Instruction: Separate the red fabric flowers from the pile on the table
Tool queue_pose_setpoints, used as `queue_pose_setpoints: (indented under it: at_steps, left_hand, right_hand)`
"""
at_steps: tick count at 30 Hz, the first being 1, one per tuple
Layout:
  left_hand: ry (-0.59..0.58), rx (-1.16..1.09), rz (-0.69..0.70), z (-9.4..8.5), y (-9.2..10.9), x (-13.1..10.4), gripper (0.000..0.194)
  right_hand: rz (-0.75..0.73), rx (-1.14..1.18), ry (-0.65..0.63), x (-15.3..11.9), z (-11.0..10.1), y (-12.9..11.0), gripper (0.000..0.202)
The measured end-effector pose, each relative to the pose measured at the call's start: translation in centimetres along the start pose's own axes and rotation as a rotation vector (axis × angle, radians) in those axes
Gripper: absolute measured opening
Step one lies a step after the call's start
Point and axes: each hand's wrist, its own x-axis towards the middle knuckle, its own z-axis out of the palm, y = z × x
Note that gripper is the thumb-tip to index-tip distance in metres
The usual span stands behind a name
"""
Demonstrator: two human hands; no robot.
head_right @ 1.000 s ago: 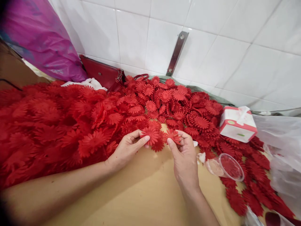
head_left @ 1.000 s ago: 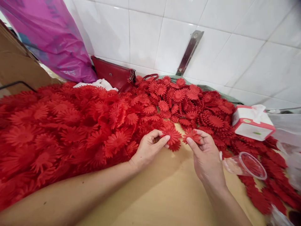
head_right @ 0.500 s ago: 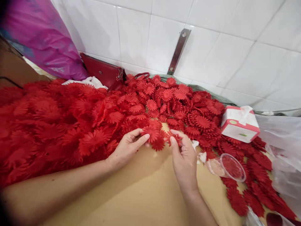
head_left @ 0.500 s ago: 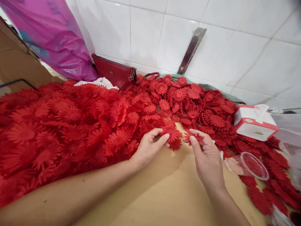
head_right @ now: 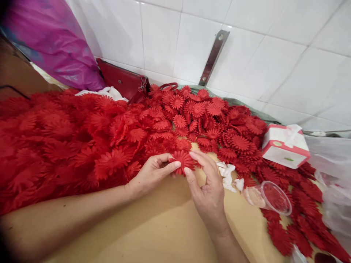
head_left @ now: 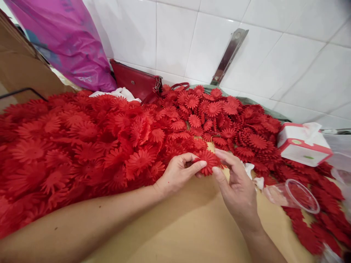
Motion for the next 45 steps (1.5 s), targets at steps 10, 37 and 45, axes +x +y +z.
queue_pose_setpoints:
  at_steps: [10,37,45]
  left_hand:
    - [0.028,0.316,0.086,0.1,-0.7,-0.2,0.025]
    - [0.074,0.161,0.038,0.1,-1.2,0.0,0.022]
    - [0.056,0.202,0.074,0.2,-1.1,-0.1,0.021]
  right_hand:
    - [0.32,0.359,-0.021,0.1,0.3,0.8,0.03]
    - [0.364,0.338,-0.269,0.1,-0.2,1.3,0.026]
    - [0.352,0.268,-0.143,0.3,0.0,1.6,0.025]
